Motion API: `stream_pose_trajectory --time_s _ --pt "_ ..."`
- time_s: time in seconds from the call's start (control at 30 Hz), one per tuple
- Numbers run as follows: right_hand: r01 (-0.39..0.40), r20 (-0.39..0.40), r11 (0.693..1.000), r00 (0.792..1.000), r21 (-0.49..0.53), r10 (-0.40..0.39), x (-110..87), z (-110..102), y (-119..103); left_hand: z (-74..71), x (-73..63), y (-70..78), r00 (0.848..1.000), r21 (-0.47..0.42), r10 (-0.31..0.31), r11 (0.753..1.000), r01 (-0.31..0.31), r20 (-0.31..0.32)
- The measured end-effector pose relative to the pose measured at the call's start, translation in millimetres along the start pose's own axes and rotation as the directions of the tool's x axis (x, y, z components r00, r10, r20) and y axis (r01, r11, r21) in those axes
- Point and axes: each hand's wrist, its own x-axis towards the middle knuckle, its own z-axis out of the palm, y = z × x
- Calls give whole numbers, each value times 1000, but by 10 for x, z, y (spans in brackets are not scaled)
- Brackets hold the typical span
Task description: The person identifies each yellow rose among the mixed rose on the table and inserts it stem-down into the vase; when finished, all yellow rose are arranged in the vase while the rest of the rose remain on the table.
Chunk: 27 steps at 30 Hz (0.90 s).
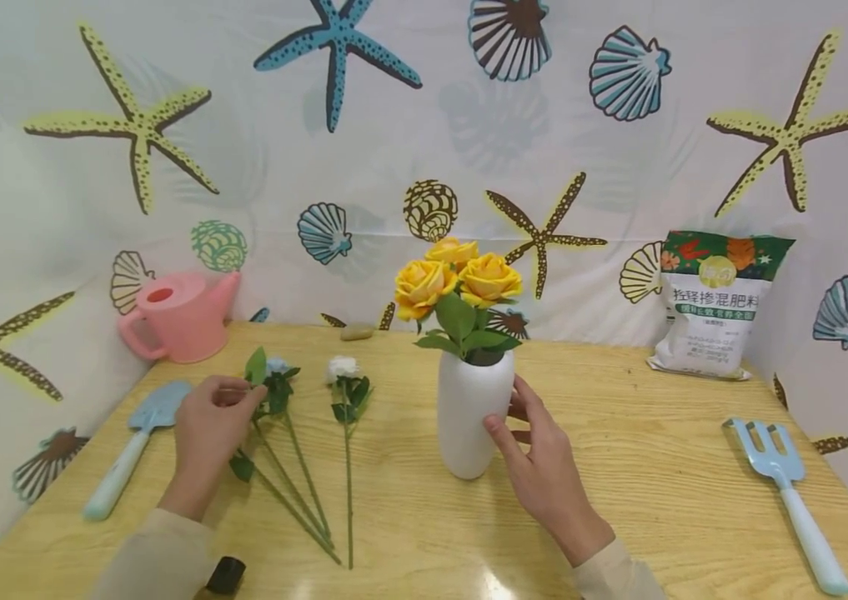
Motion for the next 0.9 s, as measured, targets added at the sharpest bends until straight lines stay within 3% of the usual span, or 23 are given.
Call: stream_pose_trajectory --time_s 0.2,0.53,0.9 --pt "-8 7 1000 1000 5 8 9 -1 0 -67 31 -87 997 118 6 993 -14 73" --pt "-7 7 1000 1000 -6 7 3 -5 -6 -19 57 -160 978 285 7 956 -68 208" --pt "-19 11 1000 1000 -1 19 -5 -5 -16 10 73 -183 953 354 -18 930 -95 302"
